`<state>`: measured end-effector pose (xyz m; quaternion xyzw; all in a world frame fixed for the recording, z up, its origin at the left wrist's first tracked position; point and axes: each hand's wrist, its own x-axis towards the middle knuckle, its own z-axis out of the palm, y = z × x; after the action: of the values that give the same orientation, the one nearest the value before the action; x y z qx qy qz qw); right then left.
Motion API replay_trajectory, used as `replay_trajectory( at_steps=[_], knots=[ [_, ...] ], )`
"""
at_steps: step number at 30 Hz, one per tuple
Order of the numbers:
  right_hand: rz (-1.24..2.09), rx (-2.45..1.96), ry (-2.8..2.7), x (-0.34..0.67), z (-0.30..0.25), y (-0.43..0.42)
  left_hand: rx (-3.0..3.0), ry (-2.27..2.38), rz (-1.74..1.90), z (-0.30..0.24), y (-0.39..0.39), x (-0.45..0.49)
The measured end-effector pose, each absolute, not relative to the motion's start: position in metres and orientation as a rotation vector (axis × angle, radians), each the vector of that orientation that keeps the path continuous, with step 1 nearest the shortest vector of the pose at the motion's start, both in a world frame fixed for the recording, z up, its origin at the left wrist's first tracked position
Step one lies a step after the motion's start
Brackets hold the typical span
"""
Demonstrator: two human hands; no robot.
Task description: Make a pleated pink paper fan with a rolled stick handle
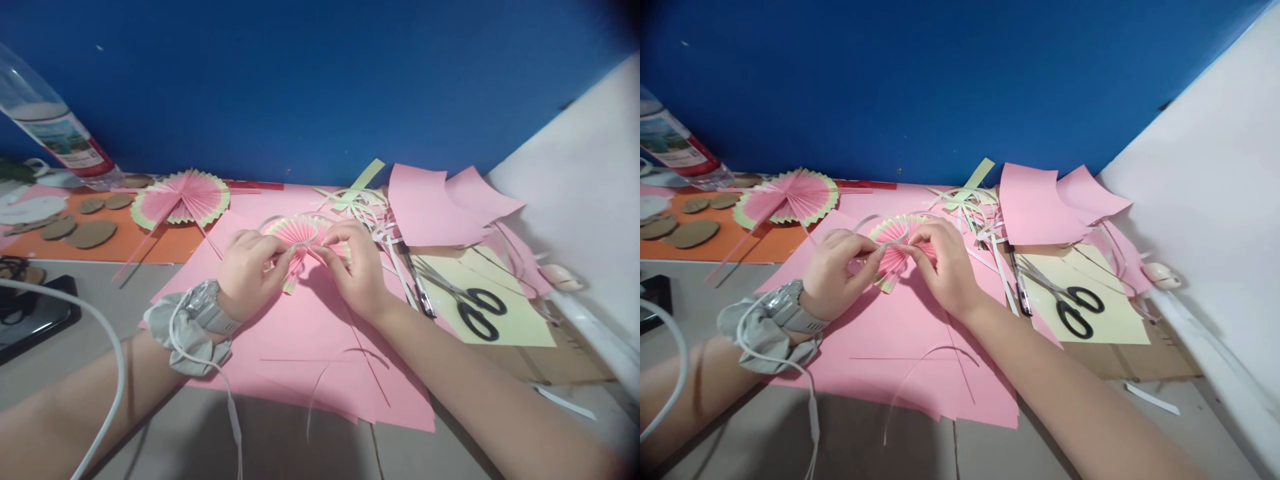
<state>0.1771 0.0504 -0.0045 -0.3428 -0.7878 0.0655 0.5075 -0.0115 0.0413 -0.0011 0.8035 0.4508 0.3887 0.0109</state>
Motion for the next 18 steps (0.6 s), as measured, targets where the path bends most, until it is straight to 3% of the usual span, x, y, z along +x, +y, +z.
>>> replay_trajectory(
  at_steps=[5, 18],
  knots=[
    [0.319, -0.76, -2.012, 0.172, -0.0043, 0.0454, 2.446, 1.385, 1.193, -0.0005, 0.0401, -0.0114],
    [0.572, -0.866, -1.692, 0.1737, -0.0117, 0.0492, 2.369, 1.233, 1.023, 0.0002, 0.034, -0.0095]
  ],
)
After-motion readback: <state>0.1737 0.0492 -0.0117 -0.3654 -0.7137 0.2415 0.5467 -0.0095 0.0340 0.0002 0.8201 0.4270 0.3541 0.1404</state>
